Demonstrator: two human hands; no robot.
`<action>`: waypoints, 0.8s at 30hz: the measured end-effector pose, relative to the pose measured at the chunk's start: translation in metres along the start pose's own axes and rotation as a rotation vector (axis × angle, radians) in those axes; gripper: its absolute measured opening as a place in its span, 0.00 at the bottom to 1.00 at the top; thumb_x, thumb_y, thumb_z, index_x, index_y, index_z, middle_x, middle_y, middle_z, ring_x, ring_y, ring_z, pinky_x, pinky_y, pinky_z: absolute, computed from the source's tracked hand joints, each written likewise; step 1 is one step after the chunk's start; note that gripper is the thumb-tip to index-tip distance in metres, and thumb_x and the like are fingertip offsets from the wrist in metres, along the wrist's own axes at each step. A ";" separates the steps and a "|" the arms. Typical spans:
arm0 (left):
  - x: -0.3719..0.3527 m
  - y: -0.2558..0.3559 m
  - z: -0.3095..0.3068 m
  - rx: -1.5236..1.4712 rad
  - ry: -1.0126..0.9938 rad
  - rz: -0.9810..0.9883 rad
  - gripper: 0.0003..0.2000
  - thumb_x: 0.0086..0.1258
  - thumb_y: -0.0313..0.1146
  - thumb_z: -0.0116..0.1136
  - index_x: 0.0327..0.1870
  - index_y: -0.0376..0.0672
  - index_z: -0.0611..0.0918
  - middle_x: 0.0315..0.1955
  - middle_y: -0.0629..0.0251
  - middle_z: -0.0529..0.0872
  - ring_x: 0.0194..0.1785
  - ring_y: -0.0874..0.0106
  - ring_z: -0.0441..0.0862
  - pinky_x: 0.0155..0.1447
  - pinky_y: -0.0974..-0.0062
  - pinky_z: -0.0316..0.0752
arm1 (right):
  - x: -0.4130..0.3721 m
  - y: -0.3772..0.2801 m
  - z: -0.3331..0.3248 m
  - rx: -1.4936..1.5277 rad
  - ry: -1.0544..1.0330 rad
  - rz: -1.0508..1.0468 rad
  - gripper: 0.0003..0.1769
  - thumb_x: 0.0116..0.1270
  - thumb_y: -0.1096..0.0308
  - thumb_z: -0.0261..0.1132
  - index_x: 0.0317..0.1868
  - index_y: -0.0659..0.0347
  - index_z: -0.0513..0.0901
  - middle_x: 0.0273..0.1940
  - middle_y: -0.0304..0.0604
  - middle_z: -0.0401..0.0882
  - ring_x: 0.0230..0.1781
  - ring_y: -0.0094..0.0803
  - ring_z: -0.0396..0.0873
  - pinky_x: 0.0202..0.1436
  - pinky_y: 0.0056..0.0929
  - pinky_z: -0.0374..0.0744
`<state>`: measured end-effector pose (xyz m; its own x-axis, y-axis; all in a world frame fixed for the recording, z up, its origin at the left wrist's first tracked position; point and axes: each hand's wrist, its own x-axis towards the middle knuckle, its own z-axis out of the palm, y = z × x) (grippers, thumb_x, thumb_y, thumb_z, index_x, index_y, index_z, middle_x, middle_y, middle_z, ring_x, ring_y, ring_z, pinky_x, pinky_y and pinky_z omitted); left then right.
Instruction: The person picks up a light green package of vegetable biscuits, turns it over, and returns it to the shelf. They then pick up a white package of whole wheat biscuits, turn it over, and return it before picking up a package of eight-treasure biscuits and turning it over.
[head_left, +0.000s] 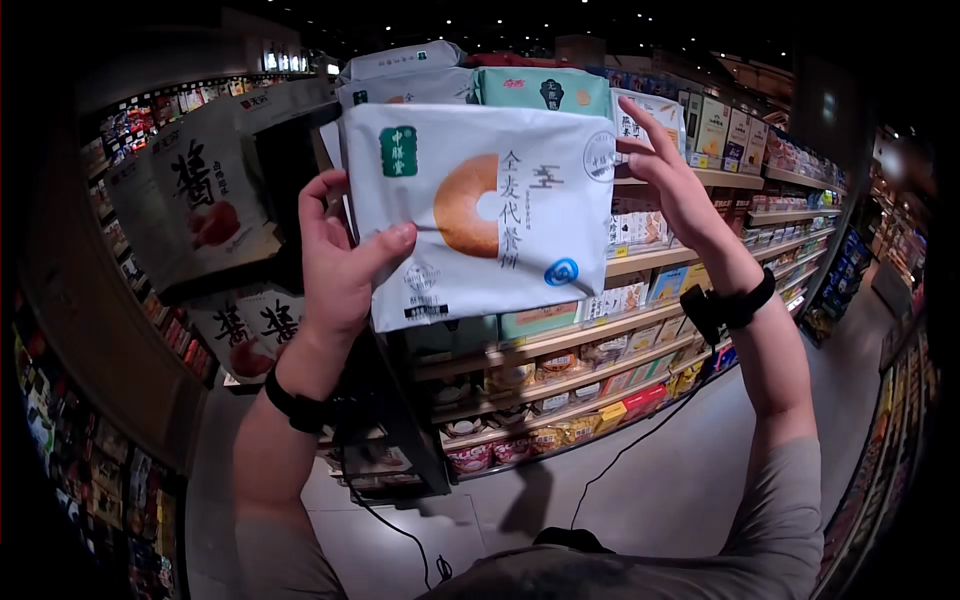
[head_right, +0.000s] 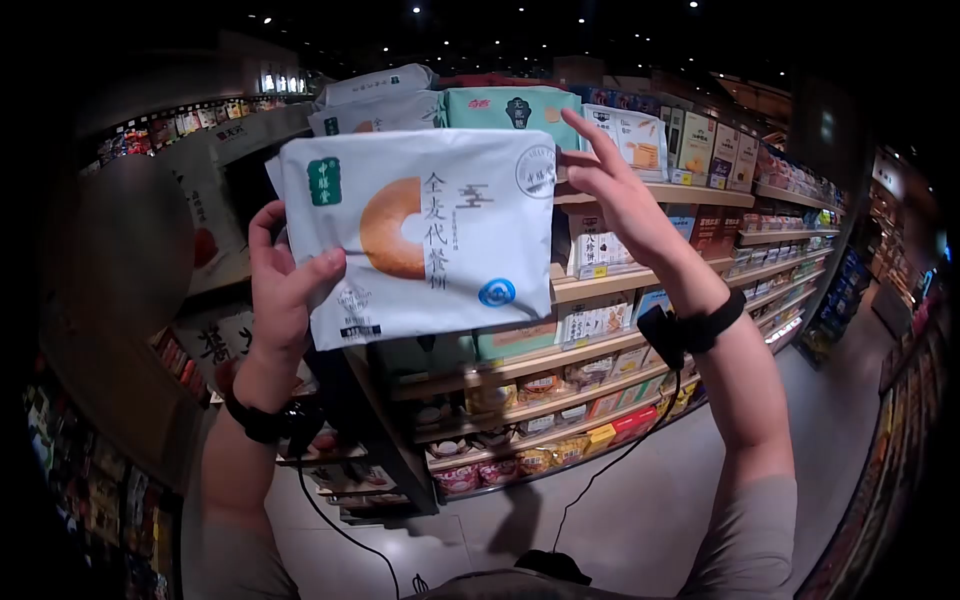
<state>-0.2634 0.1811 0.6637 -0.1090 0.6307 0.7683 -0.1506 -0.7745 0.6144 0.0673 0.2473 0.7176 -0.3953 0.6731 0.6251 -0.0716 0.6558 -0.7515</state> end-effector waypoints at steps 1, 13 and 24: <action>0.016 -0.002 -0.001 0.019 -0.005 0.074 0.34 0.54 0.21 0.68 0.60 0.40 0.60 0.50 0.55 0.71 0.52 0.69 0.77 0.55 0.71 0.77 | 0.018 -0.004 -0.002 0.062 -0.036 0.023 0.43 0.67 0.66 0.62 0.76 0.52 0.47 0.60 0.49 0.70 0.59 0.36 0.72 0.60 0.37 0.73; 0.200 0.017 -0.038 1.003 0.089 0.500 0.31 0.60 0.32 0.66 0.61 0.34 0.63 0.53 0.53 0.77 0.55 0.65 0.77 0.58 0.68 0.74 | 0.202 -0.011 0.023 -0.301 0.132 -0.551 0.42 0.51 0.69 0.76 0.58 0.64 0.57 0.51 0.53 0.73 0.53 0.37 0.74 0.57 0.34 0.76; 0.250 -0.013 -0.039 1.611 0.332 -0.094 0.41 0.49 0.32 0.72 0.61 0.24 0.62 0.43 0.40 0.82 0.48 0.54 0.84 0.49 0.65 0.80 | 0.273 0.033 0.047 -0.446 0.208 -0.389 0.45 0.47 0.64 0.78 0.60 0.66 0.60 0.51 0.60 0.76 0.52 0.46 0.78 0.57 0.35 0.76</action>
<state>-0.3269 0.3510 0.8408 -0.3838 0.4931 0.7807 0.9214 0.1484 0.3592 -0.0857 0.4367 0.8530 -0.2277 0.3796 0.8967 0.2324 0.9155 -0.3286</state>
